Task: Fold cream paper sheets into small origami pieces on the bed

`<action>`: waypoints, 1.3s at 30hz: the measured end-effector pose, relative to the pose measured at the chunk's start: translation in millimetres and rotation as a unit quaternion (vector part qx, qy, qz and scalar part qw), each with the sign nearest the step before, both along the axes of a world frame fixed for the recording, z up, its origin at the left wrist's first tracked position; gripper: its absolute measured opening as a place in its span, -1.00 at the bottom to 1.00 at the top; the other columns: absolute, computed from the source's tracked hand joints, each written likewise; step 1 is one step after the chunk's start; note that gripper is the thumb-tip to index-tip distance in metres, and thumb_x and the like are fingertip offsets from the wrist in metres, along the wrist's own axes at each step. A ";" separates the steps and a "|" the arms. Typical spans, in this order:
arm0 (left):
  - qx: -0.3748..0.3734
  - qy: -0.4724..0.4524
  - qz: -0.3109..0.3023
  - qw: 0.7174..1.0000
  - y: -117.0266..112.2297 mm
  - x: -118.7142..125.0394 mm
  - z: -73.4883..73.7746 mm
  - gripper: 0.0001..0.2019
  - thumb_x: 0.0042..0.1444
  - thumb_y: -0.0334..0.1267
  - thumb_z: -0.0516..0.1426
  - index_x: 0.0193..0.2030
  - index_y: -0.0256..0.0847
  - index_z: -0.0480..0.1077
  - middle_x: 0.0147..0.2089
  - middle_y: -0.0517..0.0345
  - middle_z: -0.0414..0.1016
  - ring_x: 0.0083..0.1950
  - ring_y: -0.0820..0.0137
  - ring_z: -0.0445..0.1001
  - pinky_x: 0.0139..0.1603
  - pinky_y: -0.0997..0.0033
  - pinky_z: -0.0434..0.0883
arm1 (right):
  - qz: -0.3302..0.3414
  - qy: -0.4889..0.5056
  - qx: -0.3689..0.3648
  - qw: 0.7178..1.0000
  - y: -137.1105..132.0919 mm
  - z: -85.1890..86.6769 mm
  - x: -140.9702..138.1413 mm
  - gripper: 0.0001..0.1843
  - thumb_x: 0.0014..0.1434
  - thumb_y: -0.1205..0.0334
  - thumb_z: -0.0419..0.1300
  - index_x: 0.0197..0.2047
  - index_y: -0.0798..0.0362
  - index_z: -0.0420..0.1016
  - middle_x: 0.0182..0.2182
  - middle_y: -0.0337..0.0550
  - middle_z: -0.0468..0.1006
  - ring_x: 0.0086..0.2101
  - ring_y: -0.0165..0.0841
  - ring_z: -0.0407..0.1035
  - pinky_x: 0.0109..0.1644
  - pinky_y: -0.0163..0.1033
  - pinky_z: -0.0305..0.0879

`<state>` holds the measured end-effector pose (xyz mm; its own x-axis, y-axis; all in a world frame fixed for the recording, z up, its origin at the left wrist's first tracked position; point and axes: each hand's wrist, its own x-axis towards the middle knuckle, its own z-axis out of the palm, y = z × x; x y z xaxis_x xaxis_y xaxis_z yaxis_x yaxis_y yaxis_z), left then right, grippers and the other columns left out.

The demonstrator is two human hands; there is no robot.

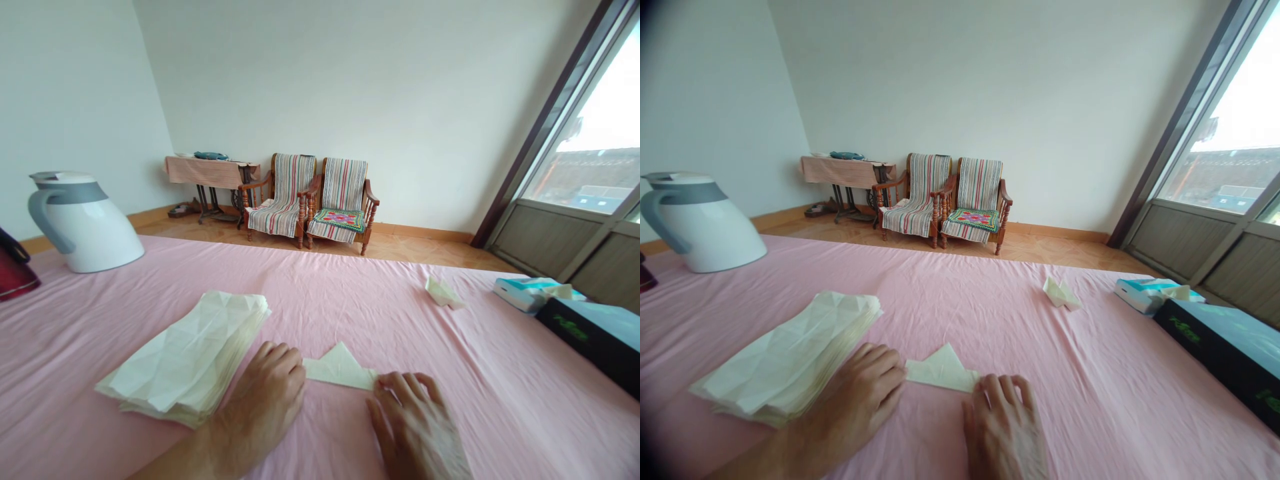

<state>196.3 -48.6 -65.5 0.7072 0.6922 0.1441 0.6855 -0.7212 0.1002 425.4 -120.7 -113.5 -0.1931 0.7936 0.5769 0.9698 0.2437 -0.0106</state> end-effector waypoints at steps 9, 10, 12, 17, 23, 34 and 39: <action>-0.050 -0.076 0.013 0.996 12.2 14.1 1.4 -0.90 0.11 -0.44 0.23 -0.33 -0.24 0.37 -0.22 0.15 0.42 -0.13 0.26 0.34 -0.10 0.27 0.28 | -0.017 0.025 -0.009 0.999 2.1 2.2 3.7 -0.78 0.26 0.28 -0.01 -0.39 0.01 0.40 -0.43 -0.13 0.46 -0.38 -0.22 0.34 -0.24 -0.10 0.10; -0.063 -0.093 0.013 0.994 13.8 16.0 0.5 -0.88 0.09 -0.43 0.25 -0.30 -0.23 0.38 -0.20 0.16 0.42 -0.11 0.27 0.35 -0.09 0.28 0.29 | -0.028 0.034 -0.019 0.999 2.6 1.1 4.6 -0.80 0.25 0.25 0.01 -0.37 0.00 0.39 -0.42 -0.13 0.46 -0.38 -0.21 0.33 -0.25 -0.10 0.11; -0.081 -0.117 -0.001 0.990 16.7 19.2 -1.9 -0.81 0.06 -0.42 0.27 -0.19 -0.20 0.39 -0.16 0.17 0.44 -0.08 0.28 0.36 -0.06 0.29 0.30 | -0.031 0.046 -0.038 0.998 4.9 -2.0 7.5 -0.89 0.22 0.23 0.07 -0.31 0.00 0.39 -0.38 -0.14 0.47 -0.36 -0.21 0.34 -0.27 -0.13 0.14; -0.080 -0.131 -0.011 0.988 16.7 23.3 -6.9 -0.80 0.08 -0.40 0.25 -0.14 -0.17 0.42 -0.14 0.16 0.45 -0.07 0.28 0.37 -0.04 0.31 0.32 | -0.016 0.093 -0.031 0.995 17.1 -12.1 13.9 -0.66 0.15 0.25 0.14 0.02 0.04 0.32 -0.24 -0.09 0.52 -0.28 -0.20 0.40 -0.25 -0.15 0.25; -0.066 -0.140 -0.010 0.988 9.2 25.1 -3.7 -0.83 0.07 -0.42 0.24 -0.20 -0.18 0.42 -0.17 0.17 0.41 -0.08 0.28 0.33 -0.07 0.30 0.30 | 0.014 0.137 -0.015 0.990 26.8 -13.8 12.0 -0.44 0.17 0.35 0.04 0.24 0.02 0.09 -0.04 -0.01 0.46 -0.11 -0.16 0.36 -0.09 -0.05 0.28; -0.065 -0.083 -0.105 0.989 6.7 40.6 5.7 -0.91 0.15 -0.42 0.20 -0.30 -0.21 0.34 -0.22 0.21 0.46 -0.09 0.30 0.33 0.03 0.21 0.13 | 0.046 0.152 -0.024 0.987 22.7 -7.4 10.2 -0.58 0.14 0.44 0.03 0.06 -0.02 0.26 -0.17 -0.11 0.46 -0.17 -0.22 0.36 -0.14 -0.10 0.27; -0.072 -0.078 -0.125 0.986 9.1 41.2 7.7 -0.95 0.18 -0.38 0.18 -0.24 -0.16 0.41 -0.19 0.21 0.46 -0.09 0.32 0.35 0.01 0.23 0.13 | 0.058 0.148 -0.031 0.987 17.7 -0.9 11.9 -0.74 0.16 0.31 0.10 -0.05 -0.01 0.31 -0.27 -0.14 0.48 -0.25 -0.24 0.39 -0.18 -0.12 0.28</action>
